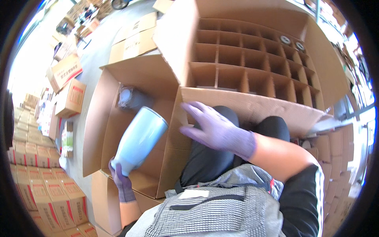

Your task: The person assembles thermos flasks by inserting glass liners into the housings, attaching the lids, and placing the finished flasks into protective bags before packing them into cardboard boxes.

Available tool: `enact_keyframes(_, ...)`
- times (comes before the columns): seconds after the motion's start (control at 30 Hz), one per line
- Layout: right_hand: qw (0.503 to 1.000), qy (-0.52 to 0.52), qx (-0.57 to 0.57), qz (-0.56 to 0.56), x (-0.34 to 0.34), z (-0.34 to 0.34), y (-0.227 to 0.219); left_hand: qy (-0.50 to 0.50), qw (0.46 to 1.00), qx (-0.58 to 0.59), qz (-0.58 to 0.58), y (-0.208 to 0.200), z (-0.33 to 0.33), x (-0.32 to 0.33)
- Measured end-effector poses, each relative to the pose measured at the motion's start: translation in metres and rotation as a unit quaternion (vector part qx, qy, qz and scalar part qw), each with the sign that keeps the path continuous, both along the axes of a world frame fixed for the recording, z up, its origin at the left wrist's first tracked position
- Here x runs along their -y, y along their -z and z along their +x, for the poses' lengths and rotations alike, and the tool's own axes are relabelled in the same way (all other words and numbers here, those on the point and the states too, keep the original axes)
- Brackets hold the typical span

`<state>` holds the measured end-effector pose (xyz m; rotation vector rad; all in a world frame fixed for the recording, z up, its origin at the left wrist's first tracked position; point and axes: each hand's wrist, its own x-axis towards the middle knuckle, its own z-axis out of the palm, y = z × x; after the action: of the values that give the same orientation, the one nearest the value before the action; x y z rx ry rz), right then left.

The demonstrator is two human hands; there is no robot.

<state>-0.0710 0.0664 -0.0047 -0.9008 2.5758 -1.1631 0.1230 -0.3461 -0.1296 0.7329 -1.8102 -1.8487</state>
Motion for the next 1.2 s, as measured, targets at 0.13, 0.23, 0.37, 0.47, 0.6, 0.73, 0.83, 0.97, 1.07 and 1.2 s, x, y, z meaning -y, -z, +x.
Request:
enact_keyframes(0.13, 0.945, 0.179, 0.22, -0.163, 0.004, -0.003, -0.027, 0.154, 0.971, -0.149, -0.108, -0.072, 0.02, -0.148)
enact_keyframes(0.23, 0.909, 0.238, 0.109, -0.324, -0.072, -0.007, -0.049, 0.34, 0.924, -0.147, 0.09, -0.104, 0.01, -0.246)
enact_keyframes(0.37, 0.903, 0.211, 0.032, -0.374, -0.16, 0.008, -0.033, 0.64, 0.767, -0.017, 0.031, -0.096, -0.045, -0.299)
enact_keyframes(0.47, 0.924, 0.236, -0.04, -0.298, -0.179, 0.028, 0.015, 0.701, 0.579, 0.207, -0.361, -0.122, -0.096, -0.323)
enact_keyframes(0.6, 0.913, 0.224, -0.121, -0.318, -0.184, 0.037, 0.009, 0.469, 0.82, -0.191, -0.266, -0.136, -0.183, -0.326)
enact_keyframes(0.73, 0.924, 0.176, -0.086, -0.329, -0.207, 0.034, 0.011, 0.61, 0.76, -0.187, -0.124, -0.119, -0.227, -0.376)
enact_keyframes(0.83, 0.888, 0.092, 0.013, -0.451, -0.235, 0.005, 0.033, 0.612, 0.619, -0.322, -0.373, -0.164, -0.235, -0.402)
enact_keyframes(0.97, 0.822, -0.03, 0.136, -0.553, -0.216, -0.035, 0.05, 0.625, 0.532, -0.367, -0.438, -0.193, -0.211, -0.457)
enact_keyframes(1.07, 0.868, 0.078, 0.206, -0.446, -0.234, -0.043, 0.015, 0.752, 0.533, -0.249, -0.297, -0.211, -0.268, -0.423)
enact_keyframes(1.2, 0.952, 0.068, -0.062, -0.291, -0.243, 0.0, -0.026, 0.703, 0.675, -0.191, -0.112, -0.139, -0.296, -0.406)
